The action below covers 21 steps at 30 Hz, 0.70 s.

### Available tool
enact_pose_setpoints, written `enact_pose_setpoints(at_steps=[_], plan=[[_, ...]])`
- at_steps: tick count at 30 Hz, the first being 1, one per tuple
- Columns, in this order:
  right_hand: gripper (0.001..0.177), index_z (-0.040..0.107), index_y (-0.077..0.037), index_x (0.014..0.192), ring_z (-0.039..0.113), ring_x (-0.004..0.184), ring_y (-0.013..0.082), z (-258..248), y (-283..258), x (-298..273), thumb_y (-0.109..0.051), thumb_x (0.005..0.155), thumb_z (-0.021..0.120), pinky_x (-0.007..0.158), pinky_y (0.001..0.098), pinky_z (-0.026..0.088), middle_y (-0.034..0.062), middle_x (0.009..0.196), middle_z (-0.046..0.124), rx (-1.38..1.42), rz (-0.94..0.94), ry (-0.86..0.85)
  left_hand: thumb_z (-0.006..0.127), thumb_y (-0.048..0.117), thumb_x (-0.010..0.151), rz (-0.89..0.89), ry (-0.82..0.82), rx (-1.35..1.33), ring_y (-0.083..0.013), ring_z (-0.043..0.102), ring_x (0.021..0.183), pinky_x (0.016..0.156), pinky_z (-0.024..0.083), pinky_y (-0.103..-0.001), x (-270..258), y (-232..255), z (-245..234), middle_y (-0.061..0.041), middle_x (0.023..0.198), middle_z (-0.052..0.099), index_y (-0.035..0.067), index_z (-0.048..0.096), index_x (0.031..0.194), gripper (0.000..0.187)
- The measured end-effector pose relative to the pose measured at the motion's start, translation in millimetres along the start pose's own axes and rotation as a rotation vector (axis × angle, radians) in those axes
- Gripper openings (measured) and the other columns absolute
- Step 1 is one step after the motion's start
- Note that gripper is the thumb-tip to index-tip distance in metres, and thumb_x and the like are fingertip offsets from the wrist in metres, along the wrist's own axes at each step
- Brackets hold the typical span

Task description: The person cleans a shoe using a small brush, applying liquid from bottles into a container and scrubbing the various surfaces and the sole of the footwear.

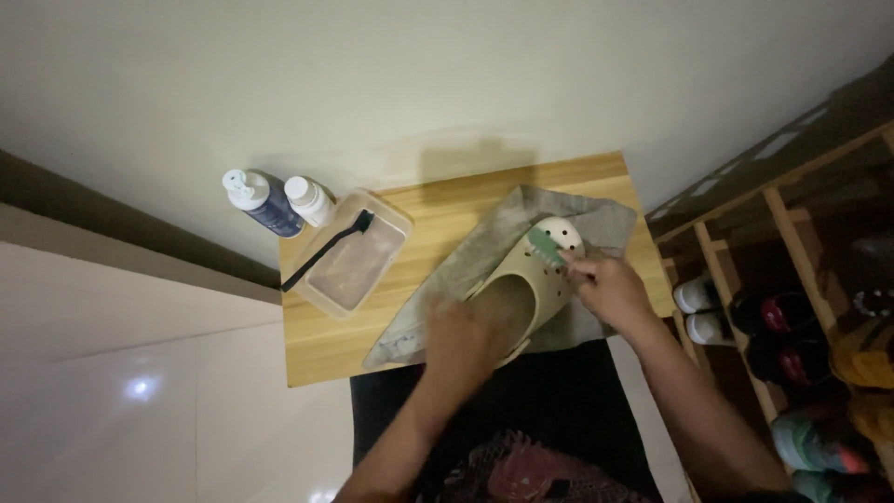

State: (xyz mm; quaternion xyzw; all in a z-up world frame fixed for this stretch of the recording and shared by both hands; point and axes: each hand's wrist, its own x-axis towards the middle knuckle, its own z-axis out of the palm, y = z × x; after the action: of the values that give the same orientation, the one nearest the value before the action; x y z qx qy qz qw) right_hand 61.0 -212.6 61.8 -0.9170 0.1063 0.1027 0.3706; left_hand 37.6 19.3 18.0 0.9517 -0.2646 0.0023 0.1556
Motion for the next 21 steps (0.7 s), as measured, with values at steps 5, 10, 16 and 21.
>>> enact_pose_setpoints(at_steps=[5, 10, 16, 21], plan=[[0.024, 0.073, -0.003, 0.122, 0.067, 0.112, 0.0340, 10.6, 67.2, 24.3, -0.003, 0.101, 0.062, 0.095, 0.0460, 0.052, 0.0234, 0.122, 0.071, 0.083, -0.110, 0.217, 0.067, 0.021, 0.089, -0.046, 0.099, 0.044, -0.0255, 0.068, 0.085, 0.081, 0.047, -0.047, 51.7, -21.4, -3.9, -0.004, 0.098, 0.069, 0.021, 0.072, 0.115, 0.027], [0.025, 0.080, -0.017, 0.094, 0.067, 0.085, 0.0220, -7.8, 101.7, 21.2, -0.001, 0.100, 0.061, 0.087, 0.0365, 0.052, 0.0078, 0.088, 0.074, 0.052, -0.112, 0.379, 0.067, 0.007, 0.088, 0.083, 0.171, -0.037, -0.0303, 0.064, 0.070, 0.068, 0.047, -0.042, 70.9, -19.6, 32.4, -0.015, 0.086, 0.070, 0.006, 0.073, 0.099, 0.013], [0.050, 0.063, 0.000, 0.140, 0.051, 0.135, 0.0432, -14.7, 96.4, -6.9, 0.011, 0.093, 0.047, 0.119, 0.0543, 0.035, 0.0299, 0.141, 0.058, 0.295, -0.001, 0.334, 0.067, 0.006, 0.092, 0.435, 0.502, 0.144, -0.0267, 0.065, 0.072, 0.070, 0.051, -0.042, 33.4, 15.9, 32.4, -0.010, 0.085, 0.062, 0.009, 0.072, 0.105, 0.014], [0.044, 0.060, -0.002, 0.147, 0.064, 0.105, 0.0340, 9.6, 135.9, 0.5, 0.006, 0.105, 0.051, 0.098, 0.0474, 0.050, 0.0296, 0.113, 0.068, 0.184, -0.386, 0.448, 0.073, 0.005, 0.092, 0.466, 0.588, 0.066, -0.0308, 0.074, 0.106, 0.098, 0.053, -0.042, 19.3, 45.1, 25.8, -0.020, 0.110, 0.076, 0.001, 0.073, 0.100, 0.009]])
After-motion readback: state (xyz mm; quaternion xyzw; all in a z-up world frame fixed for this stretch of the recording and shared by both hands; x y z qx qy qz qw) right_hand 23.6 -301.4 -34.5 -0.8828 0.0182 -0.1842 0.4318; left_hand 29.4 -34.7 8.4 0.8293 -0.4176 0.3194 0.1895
